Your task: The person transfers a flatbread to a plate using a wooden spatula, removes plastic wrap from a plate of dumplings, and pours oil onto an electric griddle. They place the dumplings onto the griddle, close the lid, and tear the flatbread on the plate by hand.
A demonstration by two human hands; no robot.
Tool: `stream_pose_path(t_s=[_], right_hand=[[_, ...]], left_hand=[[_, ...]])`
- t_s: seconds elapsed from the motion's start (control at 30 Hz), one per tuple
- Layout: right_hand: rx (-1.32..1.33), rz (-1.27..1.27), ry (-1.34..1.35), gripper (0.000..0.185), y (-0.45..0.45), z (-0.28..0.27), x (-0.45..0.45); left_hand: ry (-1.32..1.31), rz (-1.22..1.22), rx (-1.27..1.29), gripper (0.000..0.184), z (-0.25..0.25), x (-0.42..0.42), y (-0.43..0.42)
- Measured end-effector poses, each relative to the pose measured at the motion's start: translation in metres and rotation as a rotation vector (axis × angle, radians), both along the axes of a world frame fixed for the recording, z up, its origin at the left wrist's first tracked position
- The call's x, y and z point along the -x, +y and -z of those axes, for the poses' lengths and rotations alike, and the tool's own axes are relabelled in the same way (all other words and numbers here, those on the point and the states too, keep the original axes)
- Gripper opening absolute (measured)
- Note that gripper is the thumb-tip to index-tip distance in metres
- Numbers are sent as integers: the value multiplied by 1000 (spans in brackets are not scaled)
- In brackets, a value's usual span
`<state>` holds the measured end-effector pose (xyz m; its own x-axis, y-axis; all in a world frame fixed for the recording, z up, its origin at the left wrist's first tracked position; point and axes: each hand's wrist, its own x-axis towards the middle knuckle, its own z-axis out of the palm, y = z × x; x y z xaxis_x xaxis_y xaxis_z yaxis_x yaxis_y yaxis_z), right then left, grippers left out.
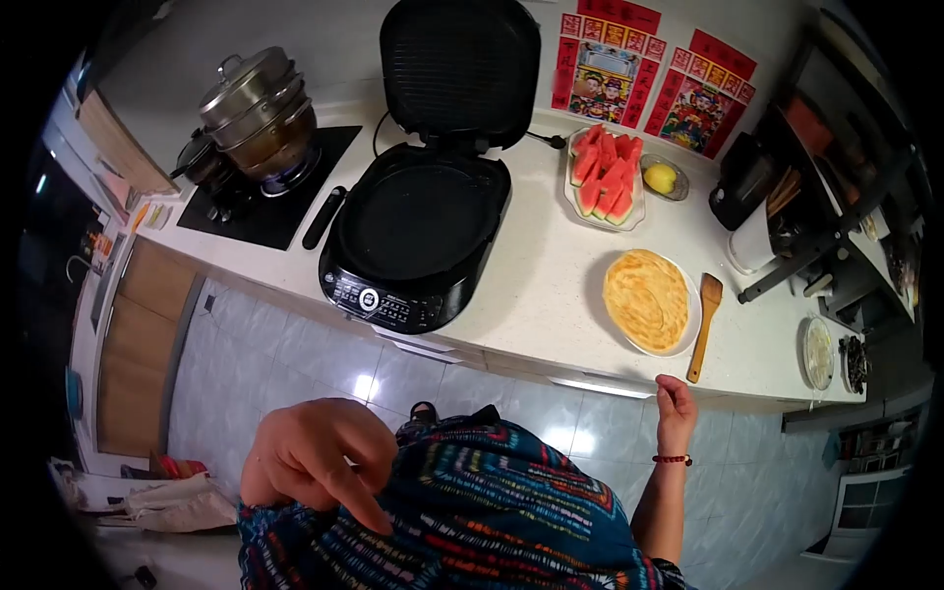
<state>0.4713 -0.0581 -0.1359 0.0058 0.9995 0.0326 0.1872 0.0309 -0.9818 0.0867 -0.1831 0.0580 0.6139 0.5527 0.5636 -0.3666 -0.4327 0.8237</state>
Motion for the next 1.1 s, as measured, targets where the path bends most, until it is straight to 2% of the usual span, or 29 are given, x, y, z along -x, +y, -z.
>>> stream_pose_path(t_s=[0.17, 0.27, 0.3, 0.37, 0.43, 0.47, 0.5, 0.53, 0.6, 0.7, 0.87, 1.0, 1.1], right_hand=[[38, -72, 45, 16, 9, 5, 21], [-12, -55, -109, 19, 7, 3, 32], [-26, -42, -118, 19, 6, 5, 34], [-64, -25, -187, 19, 3, 7, 38], [-111, 23, -199, 18, -5, -3, 51], [-115, 53, -239, 17, -8, -11, 58], [-63, 84, -224, 18, -12, -15, 63], [-118, 84, -242, 18, -13, -10, 65], [19, 132, -201, 18, -22, -27, 77], [-14, 177, -267, 18, -32, -16, 86], [45, 305, -283, 18, -61, -8, 73], [52, 471, -51, 16, -71, 5, 27], [2, 522, -30, 16, -66, 10, -27]], left_hand=[[-13, -65, 22, 26, 5, 15, -9], [-13, -81, 104, 24, 2, 27, -10], [-26, -60, 50, 23, 6, 33, -9], [40, 218, 85, 22, 16, 62, 1], [-28, 259, 117, 19, 20, 73, 9], [-61, -129, 135, 15, 13, 67, -7], [69, -49, 64, 16, 10, 78, 3], [71, 25, 49, 16, 13, 79, 3], [-55, -373, 21, 9, 22, 77, -7], [-158, -334, 111, 10, 32, 89, 3], [-86, -191, 225, 11, 43, 105, 28], [-143, -151, 250, 18, 49, 84, 42], [-128, -128, 198, 23, 42, 52, 55]])
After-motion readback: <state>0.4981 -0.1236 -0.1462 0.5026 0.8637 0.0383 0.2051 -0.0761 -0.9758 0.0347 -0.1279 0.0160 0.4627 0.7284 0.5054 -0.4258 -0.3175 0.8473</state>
